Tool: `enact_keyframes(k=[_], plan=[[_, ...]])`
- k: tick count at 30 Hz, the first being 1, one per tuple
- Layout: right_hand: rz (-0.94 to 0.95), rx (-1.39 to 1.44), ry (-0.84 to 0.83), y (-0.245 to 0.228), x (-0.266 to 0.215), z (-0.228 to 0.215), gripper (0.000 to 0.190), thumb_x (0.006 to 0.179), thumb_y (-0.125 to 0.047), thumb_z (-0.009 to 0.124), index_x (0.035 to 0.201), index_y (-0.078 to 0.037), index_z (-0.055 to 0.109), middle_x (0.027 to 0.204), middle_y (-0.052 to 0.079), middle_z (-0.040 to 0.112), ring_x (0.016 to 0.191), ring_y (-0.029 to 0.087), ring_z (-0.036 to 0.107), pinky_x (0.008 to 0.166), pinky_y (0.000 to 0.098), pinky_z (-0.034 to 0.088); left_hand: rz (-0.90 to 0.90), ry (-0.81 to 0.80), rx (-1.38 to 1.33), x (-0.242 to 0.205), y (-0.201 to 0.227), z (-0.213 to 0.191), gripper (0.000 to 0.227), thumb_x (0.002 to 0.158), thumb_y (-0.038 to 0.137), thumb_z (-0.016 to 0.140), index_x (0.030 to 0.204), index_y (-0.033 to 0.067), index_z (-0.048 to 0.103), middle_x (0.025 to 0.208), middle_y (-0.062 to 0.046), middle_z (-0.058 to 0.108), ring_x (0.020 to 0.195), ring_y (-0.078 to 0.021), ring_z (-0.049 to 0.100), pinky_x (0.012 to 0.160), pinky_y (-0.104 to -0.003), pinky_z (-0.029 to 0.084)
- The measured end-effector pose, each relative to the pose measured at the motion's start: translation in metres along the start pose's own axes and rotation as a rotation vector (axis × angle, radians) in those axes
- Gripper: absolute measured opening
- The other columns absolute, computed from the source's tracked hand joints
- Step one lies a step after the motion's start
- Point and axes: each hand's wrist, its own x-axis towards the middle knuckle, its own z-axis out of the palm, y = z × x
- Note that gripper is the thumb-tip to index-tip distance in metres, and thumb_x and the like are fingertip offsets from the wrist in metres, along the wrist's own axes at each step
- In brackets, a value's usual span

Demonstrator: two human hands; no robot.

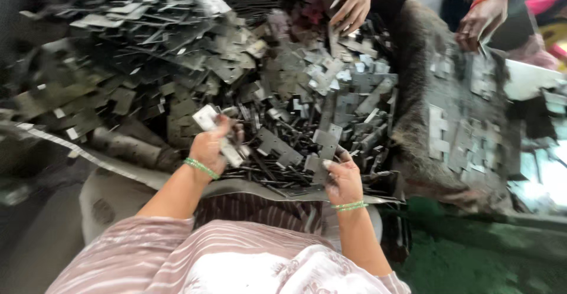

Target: The person sits on the floor and sorts through a large pile of small, flat metal parts. They pick up individual pieces, inspect them, and place them into a separate pile or container.

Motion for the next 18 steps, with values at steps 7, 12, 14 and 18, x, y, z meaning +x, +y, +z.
enact_keyframes(k=[7, 12, 14, 18], plan=[[-0.425, -1.155, -0.324, 0.019, -0.045, 0.099, 0.062, 0.086, 0.002, 0.067, 0.145, 0.003, 0.05, 0.124, 0.019, 0.069, 0.1, 0.028, 0.071, 0.082, 0.0374, 0.054, -0.314, -0.161, -0.287, -0.037, -0.068, 0.026, 0.028, 0.101, 0.036, 0.054, 0.107, 0.0122, 0.067, 0.099, -0.006, 0.074, 0.09, -0.0267, 0.072, 0.082, -0.043, 0.057], [-0.661, -1.255, -0.452, 0.033, -0.039, 0.098, 0.055, 0.083, 0.006, 0.062, 0.138, 0.001, 0.055, 0.126, 0.02, 0.068, 0.112, 0.033, 0.067, 0.093, 0.0383, 0.057, 0.034, -0.234, 0.557, -0.053, -0.076, 0.044, 0.051, 0.096, 0.043, 0.07, 0.127, 0.0057, 0.055, 0.116, -0.008, 0.064, 0.107, -0.0231, 0.063, 0.091, -0.042, 0.055], [-0.295, -0.947, -0.243, 0.023, -0.037, 0.085, 0.055, 0.09, 0.005, 0.055, 0.145, 0.003, 0.054, 0.12, 0.015, 0.073, 0.101, 0.023, 0.07, 0.088, 0.0368, 0.06, 0.326, -0.323, 1.105, -0.07, -0.047, 0.057, 0.087, 0.08, 0.048, 0.082, 0.141, 0.0031, 0.039, 0.124, -0.013, 0.066, 0.116, -0.0284, 0.069, 0.1, -0.041, 0.054], [0.079, -0.229, -0.086, -0.001, -0.034, 0.055, 0.056, 0.082, 0.008, 0.054, 0.138, 0.01, 0.059, 0.118, 0.018, 0.073, 0.099, 0.025, 0.073, 0.087, 0.0387, 0.06, 0.048, 0.089, 2.183, -0.078, 0.053, 0.064, 0.061, 0.079, 0.054, 0.081, 0.118, 0.0085, 0.067, 0.121, -0.02, 0.067, 0.111, -0.04, 0.068, 0.09, -0.051, 0.056]])
